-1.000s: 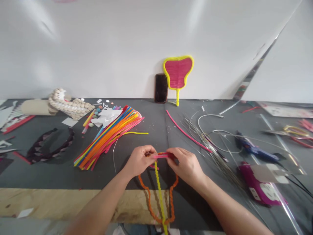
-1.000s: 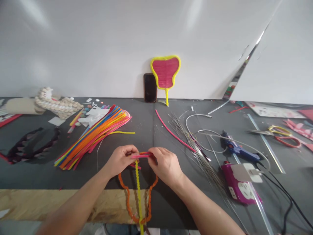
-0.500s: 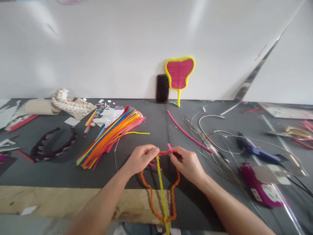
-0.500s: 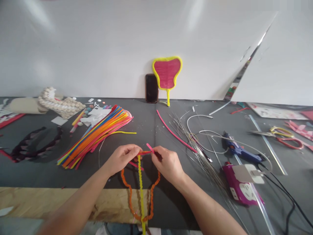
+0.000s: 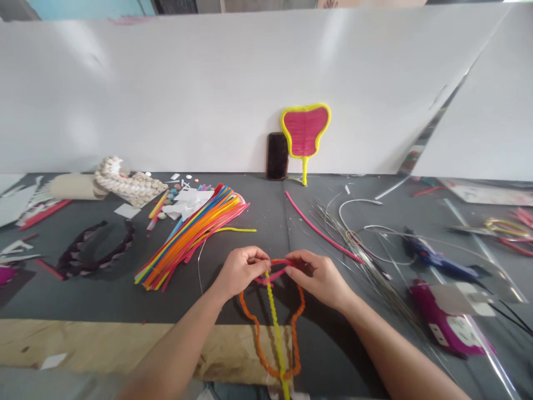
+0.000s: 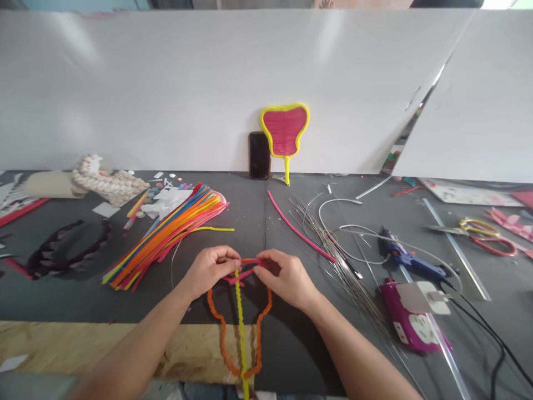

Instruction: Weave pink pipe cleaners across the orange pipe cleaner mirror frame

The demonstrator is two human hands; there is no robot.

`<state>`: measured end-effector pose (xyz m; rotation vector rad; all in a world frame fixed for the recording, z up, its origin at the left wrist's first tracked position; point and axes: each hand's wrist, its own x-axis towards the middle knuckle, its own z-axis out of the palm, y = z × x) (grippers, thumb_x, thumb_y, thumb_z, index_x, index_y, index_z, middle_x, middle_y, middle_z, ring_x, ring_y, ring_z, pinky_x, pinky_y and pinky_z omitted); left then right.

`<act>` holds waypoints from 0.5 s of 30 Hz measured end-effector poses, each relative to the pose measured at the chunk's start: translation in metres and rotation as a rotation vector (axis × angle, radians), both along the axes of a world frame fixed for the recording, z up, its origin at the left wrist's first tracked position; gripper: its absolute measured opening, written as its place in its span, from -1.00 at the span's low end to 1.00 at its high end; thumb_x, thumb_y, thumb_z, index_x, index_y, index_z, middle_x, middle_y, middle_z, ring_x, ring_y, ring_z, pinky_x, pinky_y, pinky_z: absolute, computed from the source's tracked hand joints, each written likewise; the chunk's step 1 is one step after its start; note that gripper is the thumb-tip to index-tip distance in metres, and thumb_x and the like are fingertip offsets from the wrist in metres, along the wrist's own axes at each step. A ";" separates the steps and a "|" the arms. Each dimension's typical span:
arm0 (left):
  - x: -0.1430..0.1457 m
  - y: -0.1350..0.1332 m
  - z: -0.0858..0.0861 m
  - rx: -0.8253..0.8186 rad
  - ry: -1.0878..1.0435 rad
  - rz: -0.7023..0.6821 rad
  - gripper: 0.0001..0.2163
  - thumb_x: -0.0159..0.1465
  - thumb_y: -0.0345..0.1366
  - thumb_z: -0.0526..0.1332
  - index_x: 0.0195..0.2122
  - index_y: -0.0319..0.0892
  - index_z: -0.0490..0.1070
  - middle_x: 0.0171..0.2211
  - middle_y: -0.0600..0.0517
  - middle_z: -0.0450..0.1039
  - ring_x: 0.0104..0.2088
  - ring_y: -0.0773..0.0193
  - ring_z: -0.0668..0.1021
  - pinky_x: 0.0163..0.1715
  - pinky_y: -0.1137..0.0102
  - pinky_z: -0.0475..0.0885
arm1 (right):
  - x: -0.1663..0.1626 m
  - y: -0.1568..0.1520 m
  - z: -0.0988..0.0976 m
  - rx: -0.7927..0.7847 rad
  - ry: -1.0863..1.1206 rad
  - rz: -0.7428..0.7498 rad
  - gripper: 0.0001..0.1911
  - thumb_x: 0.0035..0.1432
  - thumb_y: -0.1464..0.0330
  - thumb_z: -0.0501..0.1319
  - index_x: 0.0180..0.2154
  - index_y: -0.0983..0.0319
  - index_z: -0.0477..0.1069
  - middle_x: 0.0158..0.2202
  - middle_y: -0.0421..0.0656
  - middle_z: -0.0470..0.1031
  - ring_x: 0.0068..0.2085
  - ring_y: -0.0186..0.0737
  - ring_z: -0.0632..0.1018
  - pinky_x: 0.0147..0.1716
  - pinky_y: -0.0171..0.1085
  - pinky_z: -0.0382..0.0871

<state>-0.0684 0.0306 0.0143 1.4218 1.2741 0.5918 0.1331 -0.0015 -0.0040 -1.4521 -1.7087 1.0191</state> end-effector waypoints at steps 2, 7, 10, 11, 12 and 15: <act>-0.002 0.003 0.000 -0.018 -0.048 0.031 -0.86 0.06 -0.23 0.26 -0.45 -0.21 0.46 -0.59 0.09 0.46 -0.55 0.35 0.46 -0.50 0.49 0.32 | 0.003 0.004 -0.001 -0.064 0.130 -0.033 -0.70 0.09 0.18 0.20 -0.21 0.23 0.47 -0.37 -0.15 0.54 -0.38 -0.28 0.52 -0.39 -0.34 0.42; -0.008 0.010 -0.003 -0.081 -0.156 0.083 -0.84 0.02 -0.23 0.29 -0.46 -0.22 0.45 -0.58 0.10 0.43 -0.53 0.37 0.45 -0.47 0.49 0.30 | 0.007 0.014 -0.005 -0.091 0.376 -0.204 -0.61 0.11 0.06 0.14 -0.30 0.27 0.43 -0.39 -0.11 0.50 -0.50 -0.32 0.47 -0.52 -0.34 0.41; -0.011 0.012 -0.006 -0.121 -0.207 0.095 -0.80 0.01 -0.21 0.32 -0.42 -0.23 0.44 -0.57 0.10 0.43 -0.53 0.37 0.45 -0.46 0.48 0.30 | 0.007 0.013 -0.008 -0.038 0.305 -0.203 -0.63 0.14 0.09 0.12 -0.29 0.28 0.42 -0.43 -0.13 0.48 -0.54 -0.34 0.45 -0.54 -0.35 0.38; -0.011 0.013 -0.007 -0.134 -0.226 0.092 -0.79 0.01 -0.21 0.33 -0.41 -0.23 0.44 -0.56 0.10 0.44 -0.52 0.37 0.46 -0.45 0.48 0.31 | 0.007 0.012 -0.009 -0.010 0.245 -0.195 -0.64 0.16 0.11 0.10 -0.28 0.28 0.43 -0.44 -0.13 0.49 -0.53 -0.33 0.46 -0.53 -0.35 0.38; -0.012 0.013 -0.009 -0.145 -0.244 0.085 -0.78 0.01 -0.20 0.33 -0.39 -0.23 0.44 -0.55 0.10 0.45 -0.51 0.37 0.46 -0.44 0.47 0.31 | 0.008 0.011 -0.011 0.021 0.178 -0.185 -0.65 0.18 0.13 0.09 -0.26 0.27 0.44 -0.44 -0.13 0.49 -0.52 -0.32 0.47 -0.51 -0.34 0.38; -0.013 0.014 -0.010 -0.150 -0.271 0.051 -0.77 0.03 -0.20 0.33 -0.35 -0.23 0.45 -0.52 0.09 0.48 -0.48 0.38 0.48 -0.39 0.48 0.32 | 0.008 0.010 -0.015 0.083 0.037 -0.157 -0.68 0.21 0.17 0.07 -0.24 0.25 0.45 -0.46 -0.14 0.51 -0.51 -0.30 0.49 -0.49 -0.35 0.39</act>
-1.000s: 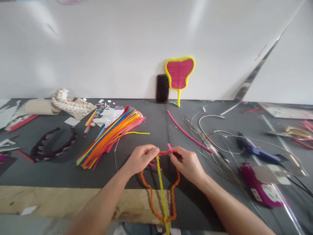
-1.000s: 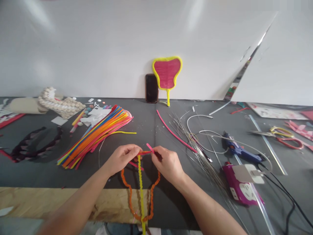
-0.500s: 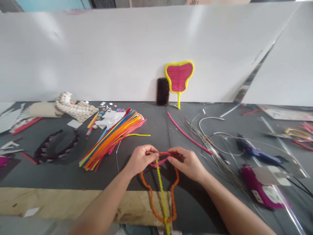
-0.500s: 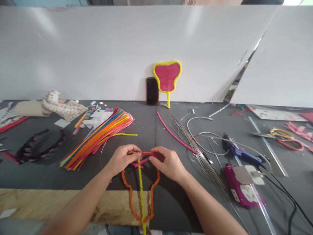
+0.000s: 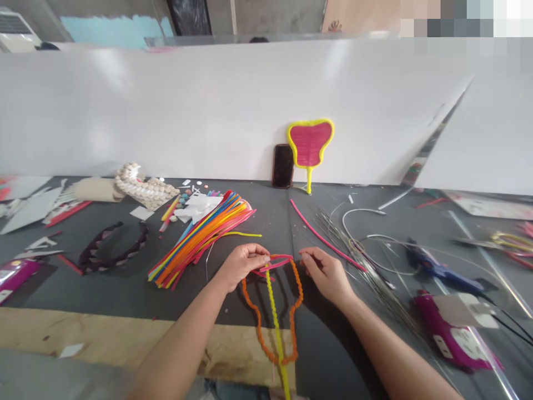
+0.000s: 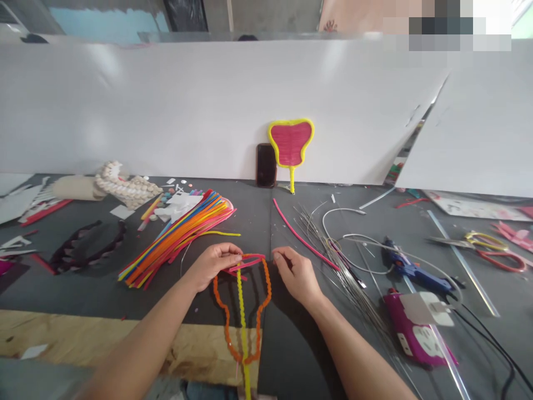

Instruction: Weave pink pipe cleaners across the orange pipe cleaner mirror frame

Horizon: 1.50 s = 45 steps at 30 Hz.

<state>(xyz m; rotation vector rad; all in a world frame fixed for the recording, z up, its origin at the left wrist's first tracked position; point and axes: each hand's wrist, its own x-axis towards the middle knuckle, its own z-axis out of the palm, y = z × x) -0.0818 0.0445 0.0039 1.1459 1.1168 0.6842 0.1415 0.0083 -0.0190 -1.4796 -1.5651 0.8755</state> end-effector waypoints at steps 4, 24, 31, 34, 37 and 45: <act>0.000 -0.001 0.002 0.062 0.029 -0.028 -0.76 0.08 -0.19 0.30 -0.30 -0.24 0.47 -0.50 0.07 0.49 -0.45 0.37 0.49 -0.36 0.47 0.33 | 0.000 0.001 -0.002 -0.021 -0.028 0.013 -0.64 0.24 0.14 0.04 -0.23 0.26 0.45 -0.48 -0.16 0.51 -0.55 -0.32 0.46 -0.54 -0.37 0.35; -0.011 -0.049 0.110 0.662 0.054 0.215 -0.71 0.21 -0.16 0.21 -0.09 -0.15 0.43 -0.06 -0.08 0.49 0.00 0.12 0.48 0.03 0.23 0.36 | 0.011 0.009 -0.003 0.117 -0.324 0.002 -0.67 0.16 0.22 0.05 -0.14 0.22 0.46 -0.50 -0.20 0.55 -0.50 -0.24 0.54 -0.49 -0.33 0.32; -0.038 -0.062 0.124 0.804 0.571 0.141 -0.70 0.22 -0.14 0.17 -0.06 -0.12 0.42 -0.01 -0.05 0.45 -0.02 0.12 0.48 0.03 0.28 0.36 | 0.027 0.019 -0.005 0.152 -0.361 -0.114 -0.64 0.15 0.23 0.01 -0.20 0.24 0.49 -0.51 -0.15 0.53 -0.53 -0.22 0.49 -0.49 -0.30 0.32; -0.061 -0.049 0.084 0.807 0.903 0.140 -0.72 0.24 -0.19 0.12 -0.06 -0.14 0.40 -0.02 -0.07 0.46 0.00 0.09 0.46 0.04 0.24 0.31 | 0.027 0.020 -0.004 0.193 -0.322 -0.110 -0.64 0.14 0.26 0.01 -0.18 0.27 0.48 -0.41 -0.09 0.57 -0.46 -0.20 0.52 -0.41 -0.26 0.37; -0.080 -0.039 0.052 0.853 1.217 0.133 -0.75 0.23 -0.30 0.10 -0.09 -0.18 0.41 -0.08 -0.11 0.48 -0.03 0.04 0.45 0.03 0.21 0.29 | 0.023 0.018 -0.004 0.231 -0.292 -0.089 -0.65 0.14 0.27 0.01 -0.19 0.27 0.48 -0.33 -0.05 0.58 -0.40 -0.18 0.54 -0.34 -0.23 0.40; -0.081 -0.004 0.026 0.678 1.583 0.203 -0.72 0.25 -0.30 0.06 -0.08 -0.26 0.40 -0.15 -0.25 0.42 -0.09 -0.09 0.44 -0.15 0.19 0.32 | 0.020 0.015 -0.007 0.280 -0.246 -0.008 -0.68 0.16 0.28 0.02 -0.22 0.23 0.49 -0.36 -0.08 0.58 -0.40 -0.17 0.55 -0.35 -0.22 0.41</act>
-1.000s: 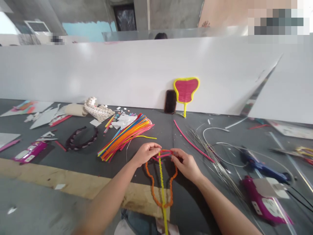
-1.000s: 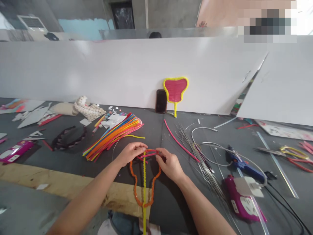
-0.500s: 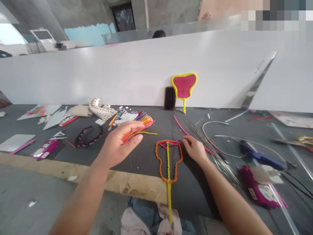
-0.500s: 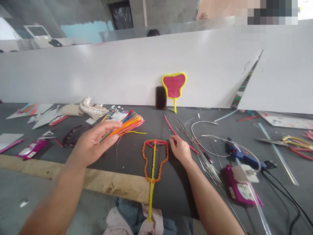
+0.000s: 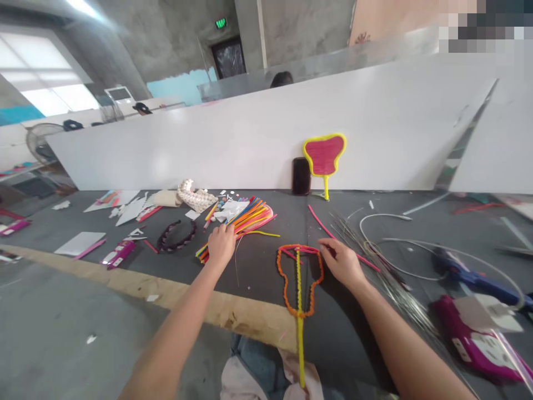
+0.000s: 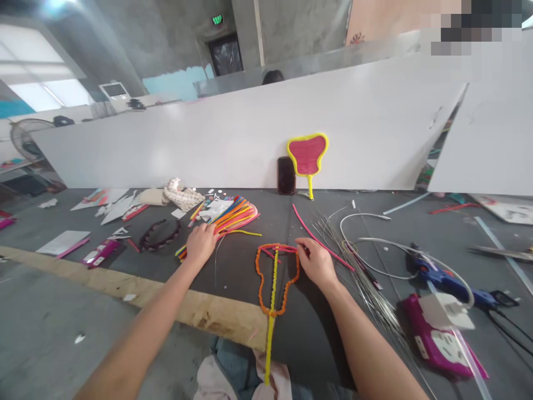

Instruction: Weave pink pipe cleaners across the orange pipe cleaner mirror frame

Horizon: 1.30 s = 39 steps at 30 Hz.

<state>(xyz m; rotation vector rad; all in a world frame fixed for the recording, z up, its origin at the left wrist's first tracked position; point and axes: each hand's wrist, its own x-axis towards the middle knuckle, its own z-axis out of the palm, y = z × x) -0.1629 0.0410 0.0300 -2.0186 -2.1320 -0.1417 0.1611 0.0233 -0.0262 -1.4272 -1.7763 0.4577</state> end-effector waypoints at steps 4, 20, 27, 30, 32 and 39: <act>-0.006 0.017 0.001 -0.015 -0.040 0.058 -0.78 0.24 -0.28 0.08 -0.21 -0.22 0.46 -0.22 -0.20 0.47 -0.16 0.00 0.49 -0.26 0.30 0.32 | -0.002 -0.001 0.001 0.005 0.005 0.032 -0.69 0.16 0.30 0.02 -0.23 0.23 0.50 -0.33 -0.08 0.59 -0.36 -0.17 0.57 -0.34 -0.23 0.42; -0.031 0.018 0.015 0.018 -0.373 0.014 -0.72 0.25 -0.15 0.02 -0.25 -0.15 0.46 -0.33 0.03 0.56 -0.34 0.23 0.55 -0.41 0.45 0.31 | -0.004 -0.002 0.001 0.009 0.011 0.082 -0.71 0.17 0.30 0.03 -0.25 0.24 0.49 -0.30 -0.08 0.59 -0.31 -0.16 0.58 -0.30 -0.24 0.43; -0.029 0.021 -0.001 -0.013 -0.271 -0.004 -0.42 0.07 -0.14 0.27 0.12 -0.18 0.25 0.09 -0.17 0.34 0.06 -0.02 0.40 -0.04 0.26 0.32 | -0.003 -0.001 0.002 0.011 0.018 0.032 -0.71 0.15 0.29 0.04 -0.26 0.22 0.50 -0.34 -0.10 0.60 -0.36 -0.17 0.57 -0.35 -0.26 0.41; -0.020 0.015 -0.004 0.037 -0.130 0.024 -0.45 0.14 -0.17 0.21 0.17 -0.17 0.19 0.13 -0.22 0.28 0.10 -0.12 0.34 -0.02 0.11 0.28 | 0.001 0.001 0.003 0.008 0.040 -0.050 -0.71 0.14 0.30 0.05 -0.26 0.23 0.51 -0.37 -0.10 0.59 -0.38 -0.17 0.56 -0.35 -0.25 0.40; -0.009 0.010 -0.004 0.158 -0.084 -0.007 -0.50 0.17 -0.19 0.18 0.15 -0.18 0.22 0.15 -0.23 0.24 0.14 -0.16 0.27 0.04 0.02 0.19 | 0.004 0.004 0.004 0.002 0.068 -0.109 -0.71 0.13 0.31 0.05 -0.25 0.24 0.50 -0.39 -0.09 0.58 -0.40 -0.17 0.55 -0.36 -0.25 0.39; 0.071 -0.001 -0.015 0.202 -0.282 -0.363 -0.68 0.24 -0.29 0.12 0.03 -0.14 0.35 0.01 -0.12 0.39 0.06 0.01 0.35 0.05 0.15 0.21 | 0.010 0.009 0.002 -0.033 0.137 -0.174 -0.71 0.12 0.33 0.04 -0.24 0.26 0.49 -0.44 -0.12 0.55 -0.42 -0.19 0.52 -0.42 -0.28 0.35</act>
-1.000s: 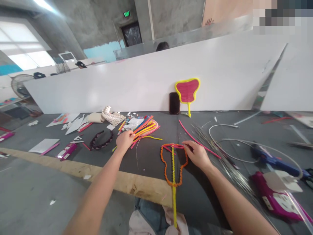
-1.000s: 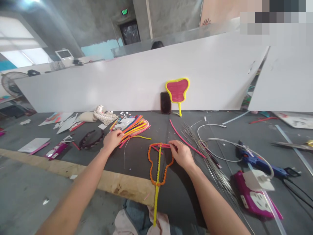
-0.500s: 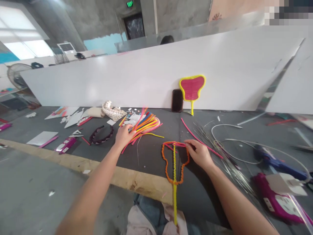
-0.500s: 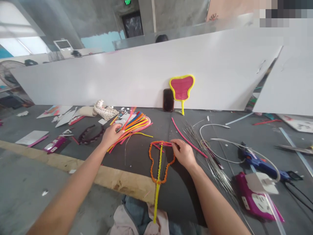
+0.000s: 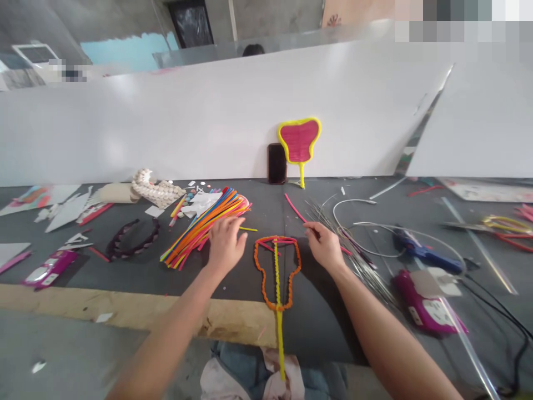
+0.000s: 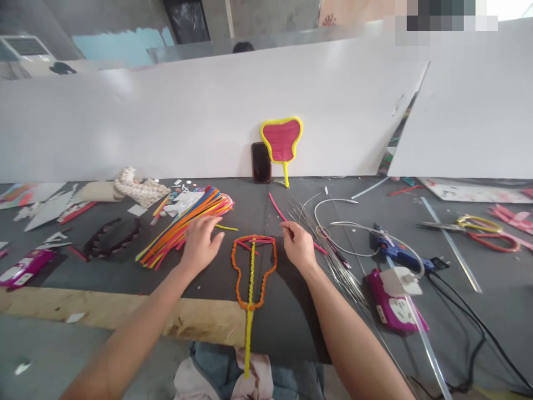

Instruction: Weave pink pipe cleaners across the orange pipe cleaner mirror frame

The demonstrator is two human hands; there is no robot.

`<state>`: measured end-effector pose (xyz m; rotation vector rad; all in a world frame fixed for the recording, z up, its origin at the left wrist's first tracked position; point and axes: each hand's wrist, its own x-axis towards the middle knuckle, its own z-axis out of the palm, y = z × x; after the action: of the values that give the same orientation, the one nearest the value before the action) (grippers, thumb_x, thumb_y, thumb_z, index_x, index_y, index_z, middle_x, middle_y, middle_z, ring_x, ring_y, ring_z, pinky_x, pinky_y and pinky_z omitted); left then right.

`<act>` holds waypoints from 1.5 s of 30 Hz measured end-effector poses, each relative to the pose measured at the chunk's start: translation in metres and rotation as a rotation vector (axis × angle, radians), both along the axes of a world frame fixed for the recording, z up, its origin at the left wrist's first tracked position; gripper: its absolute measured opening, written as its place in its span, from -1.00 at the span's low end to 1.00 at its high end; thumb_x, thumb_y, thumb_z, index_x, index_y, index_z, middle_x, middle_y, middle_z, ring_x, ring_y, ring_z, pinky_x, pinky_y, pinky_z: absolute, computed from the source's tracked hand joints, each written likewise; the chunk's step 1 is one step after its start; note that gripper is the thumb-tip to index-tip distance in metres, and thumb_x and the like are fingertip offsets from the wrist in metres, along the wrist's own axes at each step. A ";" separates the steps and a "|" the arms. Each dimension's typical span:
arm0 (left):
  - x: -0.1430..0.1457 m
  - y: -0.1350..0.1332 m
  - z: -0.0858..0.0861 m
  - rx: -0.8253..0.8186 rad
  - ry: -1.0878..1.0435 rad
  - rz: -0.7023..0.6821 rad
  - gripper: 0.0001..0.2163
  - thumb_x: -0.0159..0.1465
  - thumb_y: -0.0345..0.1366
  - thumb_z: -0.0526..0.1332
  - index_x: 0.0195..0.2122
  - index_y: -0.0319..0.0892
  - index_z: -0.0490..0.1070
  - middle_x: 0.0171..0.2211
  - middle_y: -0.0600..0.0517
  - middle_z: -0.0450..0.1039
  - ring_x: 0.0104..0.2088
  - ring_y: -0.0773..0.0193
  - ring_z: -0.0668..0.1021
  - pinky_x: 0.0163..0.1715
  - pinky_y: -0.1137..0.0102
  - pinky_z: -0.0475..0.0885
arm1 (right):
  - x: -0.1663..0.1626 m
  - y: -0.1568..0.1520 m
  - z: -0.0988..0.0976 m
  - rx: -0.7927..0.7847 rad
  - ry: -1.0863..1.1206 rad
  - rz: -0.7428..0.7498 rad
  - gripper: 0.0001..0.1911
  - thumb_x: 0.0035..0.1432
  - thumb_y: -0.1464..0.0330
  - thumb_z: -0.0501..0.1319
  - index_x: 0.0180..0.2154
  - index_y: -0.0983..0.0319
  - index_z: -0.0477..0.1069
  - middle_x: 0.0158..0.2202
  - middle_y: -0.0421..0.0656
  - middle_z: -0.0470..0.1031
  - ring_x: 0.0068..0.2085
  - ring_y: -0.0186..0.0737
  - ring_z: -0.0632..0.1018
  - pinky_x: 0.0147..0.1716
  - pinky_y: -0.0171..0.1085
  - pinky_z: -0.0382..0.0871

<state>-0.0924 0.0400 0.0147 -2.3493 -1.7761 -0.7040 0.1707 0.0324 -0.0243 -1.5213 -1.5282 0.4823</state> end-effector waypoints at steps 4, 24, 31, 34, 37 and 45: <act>0.037 0.006 -0.012 -0.175 -0.067 -0.076 -0.73 0.24 -0.31 0.13 -0.02 -0.12 0.38 -0.05 -0.07 0.44 0.00 0.05 0.39 -0.03 0.19 0.28 | -0.001 0.000 -0.001 0.001 0.016 0.017 -0.72 0.14 0.34 0.03 -0.23 0.25 0.48 -0.44 -0.13 0.54 -0.42 -0.19 0.53 -0.43 -0.28 0.35; 0.032 0.039 -0.015 -0.403 -0.191 -0.181 -0.63 0.24 -0.51 -0.05 -0.01 -0.14 0.40 -0.10 -0.04 0.49 -0.08 0.25 0.50 -0.05 0.34 0.38 | -0.015 -0.006 0.001 -0.099 -0.379 0.254 -0.65 0.10 0.39 0.19 -0.03 0.21 0.38 -0.09 -0.07 0.49 -0.09 -0.12 0.48 -0.08 -0.17 0.36; 0.018 0.017 -0.014 -0.405 -0.109 -0.202 -0.80 0.19 -0.30 0.18 -0.18 -0.16 0.48 -0.19 -0.09 0.51 -0.12 0.10 0.50 -0.05 0.21 0.37 | -0.028 -0.006 0.000 -0.091 -0.535 0.145 -0.82 0.17 0.30 0.16 -0.20 0.12 0.48 -0.20 -0.09 0.50 -0.14 -0.08 0.44 -0.31 -0.24 0.36; 0.026 0.010 -0.017 -0.388 -0.068 -0.164 -0.86 0.17 -0.27 0.19 -0.29 -0.16 0.49 -0.23 -0.10 0.50 -0.14 0.05 0.48 -0.10 0.17 0.36 | -0.029 -0.006 0.001 -0.051 -0.517 0.151 -0.87 0.17 0.32 0.16 -0.29 0.12 0.49 -0.25 -0.11 0.51 -0.20 -0.11 0.45 -0.38 -0.27 0.34; 0.030 0.006 -0.015 -0.404 -0.168 -0.194 -0.89 0.19 -0.32 0.14 -0.38 -0.17 0.45 -0.32 -0.06 0.49 -0.21 0.11 0.48 -0.15 0.24 0.36 | -0.027 -0.006 0.002 -0.042 -0.448 0.146 -0.89 0.14 0.35 0.17 -0.32 0.13 0.48 -0.29 -0.14 0.52 -0.25 -0.17 0.48 -0.37 -0.30 0.34; 0.021 -0.001 -0.002 -0.776 -0.674 -0.272 -0.81 0.18 -0.18 0.16 -0.28 -0.18 0.41 -0.38 0.07 0.47 -0.37 0.27 0.50 -0.37 0.43 0.38 | -0.027 -0.017 0.012 -0.005 -0.128 0.185 -0.84 0.19 0.31 0.13 -0.28 0.20 0.46 -0.36 -0.16 0.55 -0.41 -0.28 0.53 -0.38 -0.33 0.39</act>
<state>-0.0709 0.0392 0.0132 -3.1709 -2.3352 -1.1003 0.1433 0.0157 -0.0127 -1.4450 -1.7786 0.5029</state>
